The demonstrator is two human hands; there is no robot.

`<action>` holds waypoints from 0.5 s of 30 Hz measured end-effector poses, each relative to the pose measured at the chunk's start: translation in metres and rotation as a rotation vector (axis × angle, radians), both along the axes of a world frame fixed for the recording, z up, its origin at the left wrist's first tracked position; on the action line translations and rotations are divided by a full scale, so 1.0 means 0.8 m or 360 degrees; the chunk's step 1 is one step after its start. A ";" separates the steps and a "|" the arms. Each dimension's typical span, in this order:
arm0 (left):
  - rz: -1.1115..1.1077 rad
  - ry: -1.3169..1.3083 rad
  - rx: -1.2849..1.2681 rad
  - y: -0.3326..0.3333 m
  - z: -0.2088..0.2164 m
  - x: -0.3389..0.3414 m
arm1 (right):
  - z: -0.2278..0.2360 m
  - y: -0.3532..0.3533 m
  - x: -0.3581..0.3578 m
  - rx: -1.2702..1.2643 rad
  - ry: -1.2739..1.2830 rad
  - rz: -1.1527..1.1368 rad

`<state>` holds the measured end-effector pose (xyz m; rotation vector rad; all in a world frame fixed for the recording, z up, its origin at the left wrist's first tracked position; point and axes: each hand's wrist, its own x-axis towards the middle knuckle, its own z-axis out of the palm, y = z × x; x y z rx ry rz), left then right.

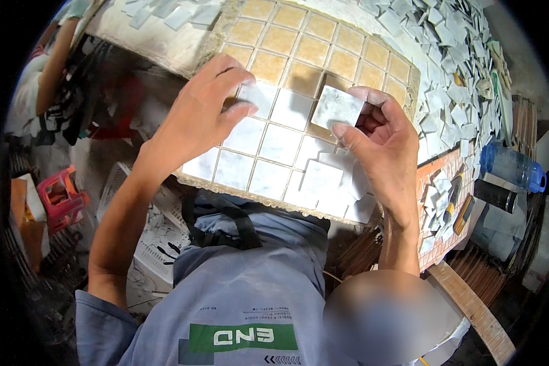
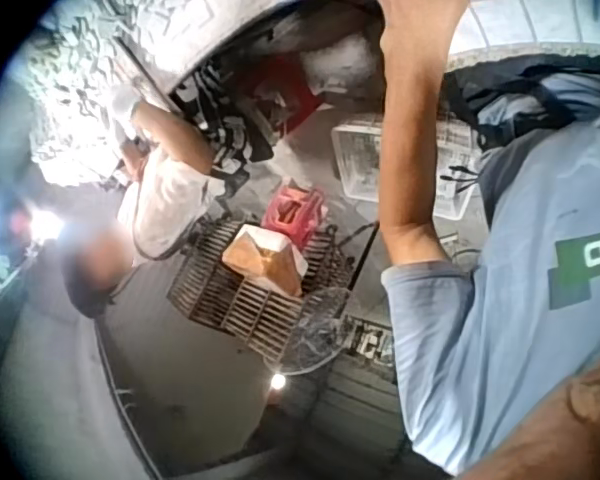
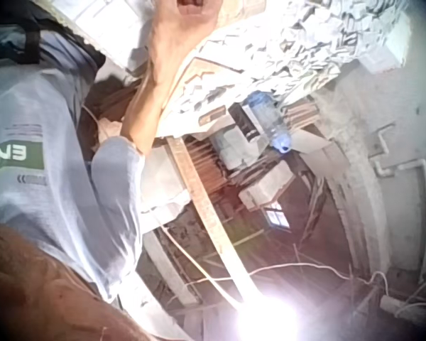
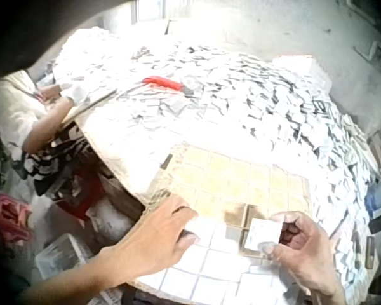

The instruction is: The person places small square tiles one by one onto a mesh-backed tile sheet, aligning them in a grid pattern. The hands pick tiles from a nearby pile and press them into place on the sheet.

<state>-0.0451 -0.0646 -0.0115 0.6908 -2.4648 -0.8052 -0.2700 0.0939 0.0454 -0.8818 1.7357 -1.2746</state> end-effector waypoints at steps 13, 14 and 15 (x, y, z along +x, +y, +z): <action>0.0126 -0.0211 0.0017 -0.015 0.003 -0.026 | -0.003 0.013 -0.011 0.0002 -0.0048 -0.0053; 0.0134 -0.0189 0.0073 -0.016 0.007 -0.027 | -0.003 0.013 -0.013 -0.0004 -0.0055 -0.0045; 0.0081 -0.0164 0.0134 -0.016 0.010 -0.025 | -0.003 0.015 -0.015 -0.0003 -0.0057 -0.0051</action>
